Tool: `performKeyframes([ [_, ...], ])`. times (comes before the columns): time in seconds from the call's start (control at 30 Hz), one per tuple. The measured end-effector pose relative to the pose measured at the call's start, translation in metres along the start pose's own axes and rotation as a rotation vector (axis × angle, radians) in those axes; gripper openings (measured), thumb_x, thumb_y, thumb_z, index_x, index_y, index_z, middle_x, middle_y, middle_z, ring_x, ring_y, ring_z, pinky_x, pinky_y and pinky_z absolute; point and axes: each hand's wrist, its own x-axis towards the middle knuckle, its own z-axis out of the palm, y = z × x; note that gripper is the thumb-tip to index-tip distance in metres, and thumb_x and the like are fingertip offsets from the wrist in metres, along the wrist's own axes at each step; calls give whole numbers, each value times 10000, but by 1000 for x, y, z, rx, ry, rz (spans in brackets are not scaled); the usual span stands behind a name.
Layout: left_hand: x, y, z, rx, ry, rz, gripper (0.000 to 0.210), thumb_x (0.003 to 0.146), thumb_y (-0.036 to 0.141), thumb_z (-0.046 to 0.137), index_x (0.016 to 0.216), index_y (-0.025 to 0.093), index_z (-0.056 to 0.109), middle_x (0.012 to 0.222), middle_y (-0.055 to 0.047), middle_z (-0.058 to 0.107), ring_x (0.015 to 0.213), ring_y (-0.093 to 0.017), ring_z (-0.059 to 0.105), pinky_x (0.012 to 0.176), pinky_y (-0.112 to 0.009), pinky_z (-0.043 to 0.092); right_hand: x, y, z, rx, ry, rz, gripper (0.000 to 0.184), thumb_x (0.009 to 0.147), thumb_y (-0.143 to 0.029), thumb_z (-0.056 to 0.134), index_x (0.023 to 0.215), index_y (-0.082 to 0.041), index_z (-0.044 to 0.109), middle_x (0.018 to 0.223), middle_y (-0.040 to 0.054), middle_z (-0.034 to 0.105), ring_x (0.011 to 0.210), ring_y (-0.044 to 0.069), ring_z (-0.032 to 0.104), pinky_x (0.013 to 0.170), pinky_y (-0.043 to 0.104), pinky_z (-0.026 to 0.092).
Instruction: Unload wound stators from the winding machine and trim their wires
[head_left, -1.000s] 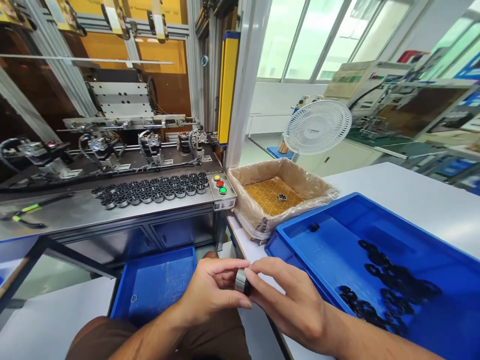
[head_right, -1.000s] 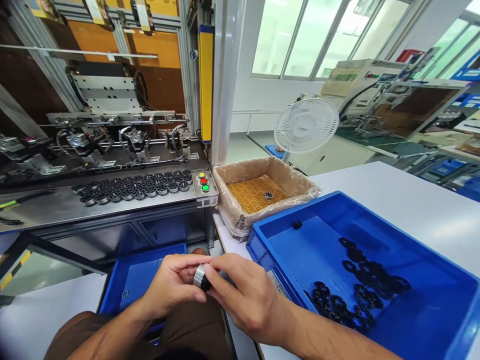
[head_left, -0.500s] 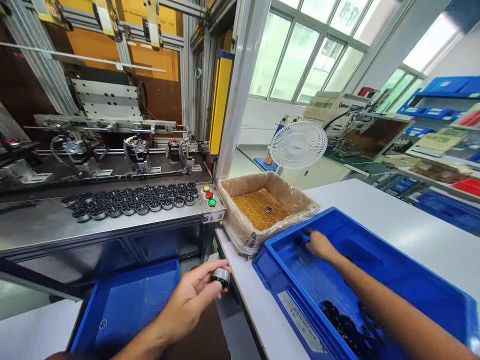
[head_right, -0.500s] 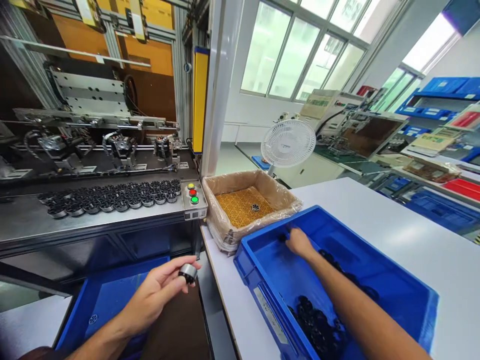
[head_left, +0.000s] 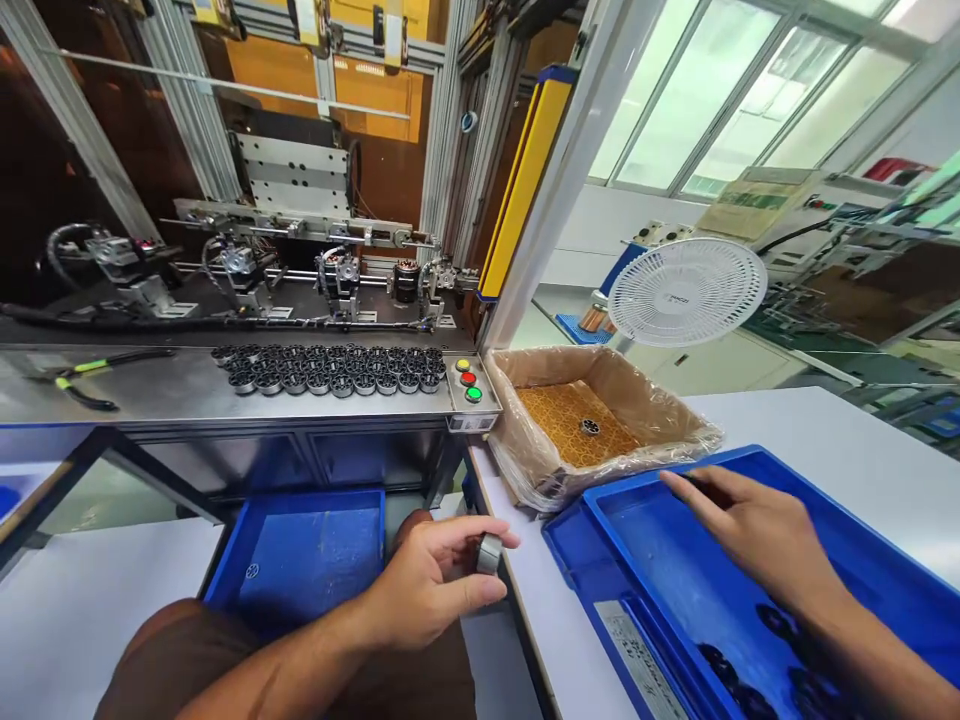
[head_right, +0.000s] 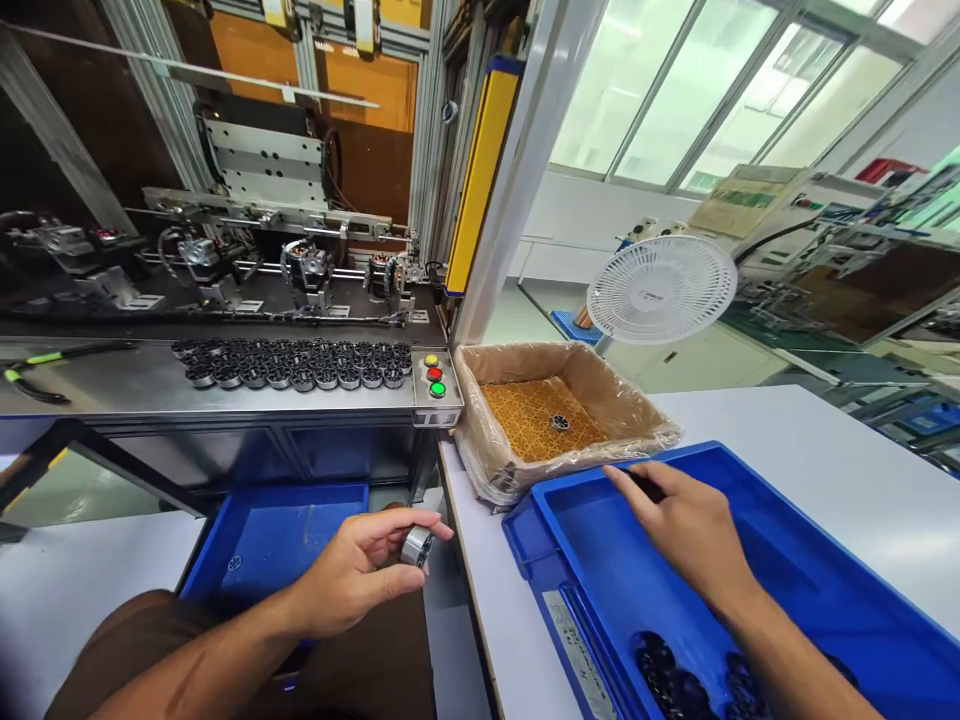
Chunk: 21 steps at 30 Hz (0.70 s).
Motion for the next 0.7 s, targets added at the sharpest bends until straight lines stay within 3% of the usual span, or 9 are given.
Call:
performKeyframes([
  [0.07, 2, 0, 8, -93, -23, -15, 439, 674, 302, 845, 1080, 174, 739, 1003, -92, 732, 822, -155, 635, 760, -269, 516, -23, -37, -6, 102, 58, -168, 325, 874, -508, 539, 839, -228, 699, 858, 55, 704, 793, 225, 671, 754, 338, 526],
  [0.13, 2, -2, 15, -173, -24, -44, 464, 616, 275, 885, 1048, 172, 751, 963, -83, 742, 782, -145, 649, 742, -266, 534, -51, -74, -4, 303, 124, -500, 224, 924, -369, 544, 912, -230, 719, 844, 54, 656, 758, 183, 648, 676, 289, 533],
  [0.23, 2, -9, 24, -295, -8, -67, 508, 505, 208, 935, 983, 163, 769, 933, -78, 756, 734, -144, 669, 713, -270, 559, -86, -110, 6, 465, 234, -725, 188, 931, -183, 556, 1042, -220, 704, 729, 17, 566, 626, 124, 585, 534, 212, 498],
  [0.4, 1, -17, 31, -351, 74, 15, 547, 450, 190, 953, 964, 153, 770, 920, -89, 772, 795, -204, 710, 743, -313, 584, -107, -114, 21, 420, 240, -830, 391, 912, -64, 532, 1272, -202, 600, 856, 65, 652, 749, 156, 663, 625, 239, 560],
  [0.5, -1, -16, 31, -292, 59, 63, 524, 485, 212, 945, 975, 151, 770, 953, -96, 774, 833, -202, 714, 789, -302, 582, -106, -111, 23, 412, 243, -948, 390, 913, -26, 486, 1267, -162, 580, 905, 91, 678, 824, 167, 685, 669, 243, 572],
  [0.7, -7, -14, 25, -17, 26, 205, 472, 586, 228, 903, 1036, 189, 768, 946, -71, 778, 804, -168, 712, 759, -236, 574, -99, -114, 18, 487, 185, -853, 290, 913, -78, 541, 1185, -168, 586, 934, 91, 657, 868, 173, 675, 713, 266, 588],
])
